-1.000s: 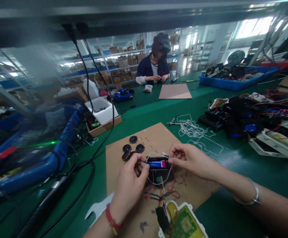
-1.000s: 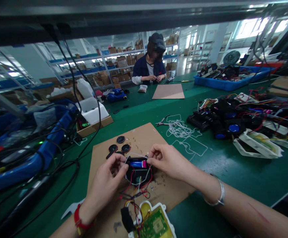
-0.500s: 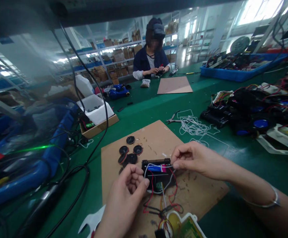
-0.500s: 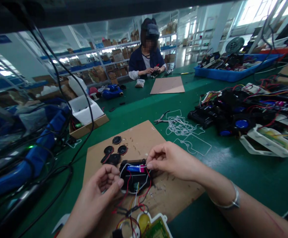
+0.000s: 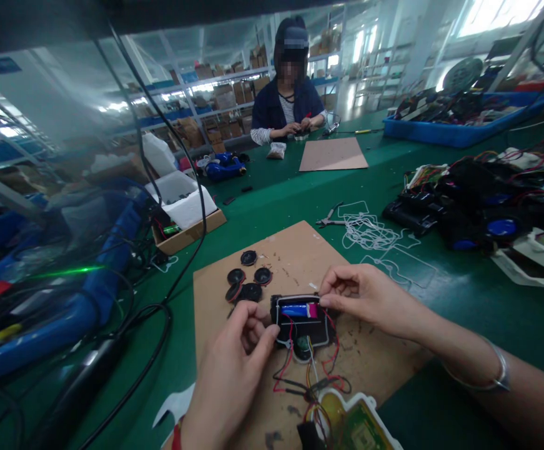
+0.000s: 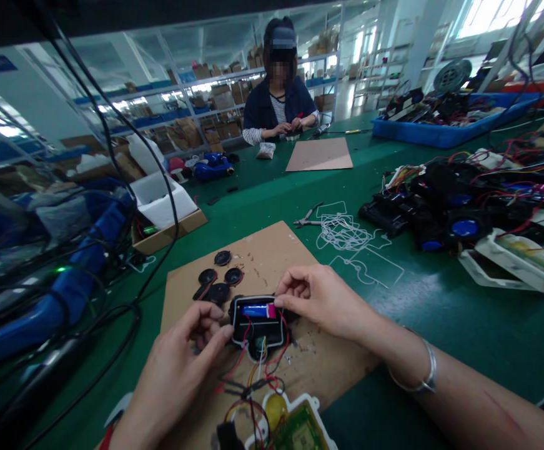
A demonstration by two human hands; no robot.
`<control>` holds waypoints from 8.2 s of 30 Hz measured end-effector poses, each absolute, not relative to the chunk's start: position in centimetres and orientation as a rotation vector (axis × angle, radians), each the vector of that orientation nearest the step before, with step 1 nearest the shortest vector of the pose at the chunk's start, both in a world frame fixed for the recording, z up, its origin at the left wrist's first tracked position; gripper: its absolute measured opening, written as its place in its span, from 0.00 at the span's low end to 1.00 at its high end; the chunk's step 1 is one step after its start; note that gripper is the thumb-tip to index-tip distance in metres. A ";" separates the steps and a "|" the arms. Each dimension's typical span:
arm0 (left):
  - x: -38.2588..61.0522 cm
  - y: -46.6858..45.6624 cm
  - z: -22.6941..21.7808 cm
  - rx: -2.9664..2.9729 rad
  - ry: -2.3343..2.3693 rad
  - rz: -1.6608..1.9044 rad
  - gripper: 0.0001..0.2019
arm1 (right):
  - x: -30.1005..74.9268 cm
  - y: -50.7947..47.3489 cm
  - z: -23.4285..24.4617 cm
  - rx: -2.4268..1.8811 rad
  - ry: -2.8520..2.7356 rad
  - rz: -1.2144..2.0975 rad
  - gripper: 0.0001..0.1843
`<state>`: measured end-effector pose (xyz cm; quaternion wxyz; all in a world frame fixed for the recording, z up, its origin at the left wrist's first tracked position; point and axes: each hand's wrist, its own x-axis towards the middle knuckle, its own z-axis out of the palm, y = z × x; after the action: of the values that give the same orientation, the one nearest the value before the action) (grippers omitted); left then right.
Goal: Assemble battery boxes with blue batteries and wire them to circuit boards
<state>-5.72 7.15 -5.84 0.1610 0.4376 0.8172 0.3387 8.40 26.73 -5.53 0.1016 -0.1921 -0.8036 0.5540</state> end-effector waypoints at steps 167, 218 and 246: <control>-6.4 10.1 -6.5 1.904 2.406 1.084 0.07 | 8.0 24.9 -8.0 -0.616 -1.873 2.081 0.13; -7.5 3.6 -7.0 2.402 2.381 0.490 0.19 | 8.2 24.7 -8.0 -0.563 -1.996 1.977 0.12; -5.4 3.1 -7.6 2.462 2.281 0.353 0.21 | 8.2 24.8 -8.4 -0.533 -1.969 1.976 0.11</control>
<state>-5.45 3.06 -7.62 -0.1162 0.7246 0.6713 0.1038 8.23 24.80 -8.38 0.1502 -0.1854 -0.6855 0.6879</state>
